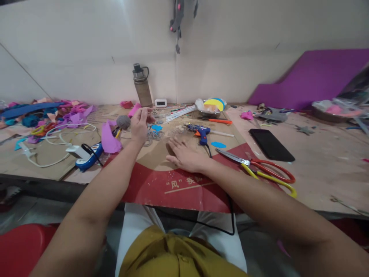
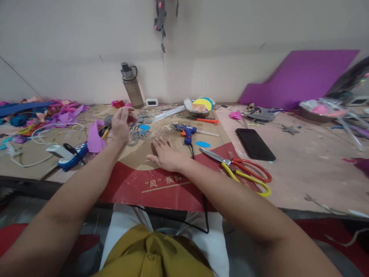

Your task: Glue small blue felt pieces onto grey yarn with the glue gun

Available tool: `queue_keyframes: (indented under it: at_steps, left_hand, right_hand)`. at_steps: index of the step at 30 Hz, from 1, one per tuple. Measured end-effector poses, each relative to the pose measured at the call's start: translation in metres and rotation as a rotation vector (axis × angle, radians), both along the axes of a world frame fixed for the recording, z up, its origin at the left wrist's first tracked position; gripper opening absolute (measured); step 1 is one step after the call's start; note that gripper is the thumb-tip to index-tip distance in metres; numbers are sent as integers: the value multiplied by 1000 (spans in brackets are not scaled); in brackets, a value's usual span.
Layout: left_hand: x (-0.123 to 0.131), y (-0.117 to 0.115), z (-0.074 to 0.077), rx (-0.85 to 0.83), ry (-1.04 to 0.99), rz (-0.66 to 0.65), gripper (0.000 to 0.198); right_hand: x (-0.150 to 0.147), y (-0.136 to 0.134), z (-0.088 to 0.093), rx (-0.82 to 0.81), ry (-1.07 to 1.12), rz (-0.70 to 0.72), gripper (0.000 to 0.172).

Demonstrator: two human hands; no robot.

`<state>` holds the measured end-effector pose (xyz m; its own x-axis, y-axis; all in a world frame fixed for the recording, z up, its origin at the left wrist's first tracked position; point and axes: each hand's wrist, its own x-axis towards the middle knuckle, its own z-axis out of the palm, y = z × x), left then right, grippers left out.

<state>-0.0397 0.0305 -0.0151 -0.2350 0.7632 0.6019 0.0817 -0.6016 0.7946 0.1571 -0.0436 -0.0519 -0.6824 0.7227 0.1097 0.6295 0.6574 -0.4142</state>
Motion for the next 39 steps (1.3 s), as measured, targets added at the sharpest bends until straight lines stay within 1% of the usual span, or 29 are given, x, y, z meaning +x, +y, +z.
queue_keyframes:
  at_steps: [2, 5, 7, 8, 9, 10, 12, 14, 15, 16, 17, 18, 20, 22, 23, 24, 25, 26, 29, 30, 31, 33, 34, 36, 37, 38, 39]
  left_hand:
    - [-8, -2, -3, 21, 49, 50, 30]
    - [-11, -6, -4, 4, 39, 81, 33]
    - [-9, -6, -3, 8, 31, 77, 36]
    - [-9, -6, -2, 15, 28, 71, 37]
    - [-8, -6, -1, 20, 29, 63, 39]
    - [-8, -5, -1, 21, 29, 60, 40]
    - [-8, -4, -1, 12, 31, 71, 43]
    - [-10, -5, -1, 0, 46, 108, 44]
    - [-11, -5, -1, -6, 60, 134, 44]
    - [-12, -6, -1, -13, 75, 159, 43]
    - [-12, -7, -1, -22, 87, 179, 43]
    - [-13, -7, 0, -30, 91, 193, 42]
    - [-13, -7, 0, -35, 77, 197, 41]
    - [-13, -6, 0, -20, 49, 188, 40]
    - [-13, -6, 0, -10, 38, 182, 41]
    - [-13, -5, -1, -4, 33, 178, 41]
    - [-13, -4, -1, -2, 32, 174, 42]
    - [-13, -3, -1, 0, 33, 171, 42]
    - [-15, -2, -2, -2, 46, 178, 44]
    - [-15, -2, -2, -9, 48, 187, 44]
    - [-16, -2, -2, -19, 46, 196, 44]
    - [-18, -2, -1, -40, 40, 210, 43]
    - [-18, -2, -1, -43, 37, 209, 42]
    - [-17, -2, -1, -32, 36, 202, 42]
    - [-17, -2, -1, -28, 38, 196, 42]
    - [-16, -1, -1, -28, 39, 189, 41]
    - [-15, -1, -1, -30, 39, 183, 41]
  right_hand:
    - [0, -16, -2, 14, -85, 136, 81]
    - [5, -55, 7, -20, -55, 358, 85]
    - [8, -73, 16, -87, -22, 496, 82]
    - [9, -75, 19, -116, -5, 523, 79]
    - [8, -72, 22, -127, 15, 507, 77]
    - [7, -62, 22, -119, 35, 444, 76]
    - [1, -30, 18, -45, 53, 218, 75]
    - [-8, 4, 9, -4, -44, 13, 80]
    - [-13, 15, 5, 1, -104, -55, 82]
    - [-18, 21, 2, 10, -147, -79, 83]
    - [-22, 20, 0, 23, -167, -72, 83]
    - [-26, 13, -1, 31, -164, -18, 83]
    - [-29, -16, 3, 19, -112, 167, 84]
    - [-28, -46, 11, -34, -61, 369, 85]
    - [-28, -56, 16, -69, -35, 450, 80]
    - [-28, -60, 20, -103, -7, 502, 75]
    - [-30, -60, 22, -118, 24, 514, 71]
    - [-33, -55, 23, -117, 47, 489, 69]
    - [-45, -33, 18, -47, 17, 352, 73]
    - [-48, -30, 16, -30, -12, 352, 74]
    - [-49, -31, 14, -21, -30, 391, 76]
    - [-44, -47, 16, -54, -38, 519, 78]
    - [-37, -60, 18, -94, -27, 582, 76]
    - [-20, -83, 27, -195, 37, 658, 70]
    - [-11, -90, 32, -262, 79, 670, 62]
    - [-3, -92, 36, -326, 128, 649, 54]
    - [4, -88, 39, -364, 178, 586, 47]
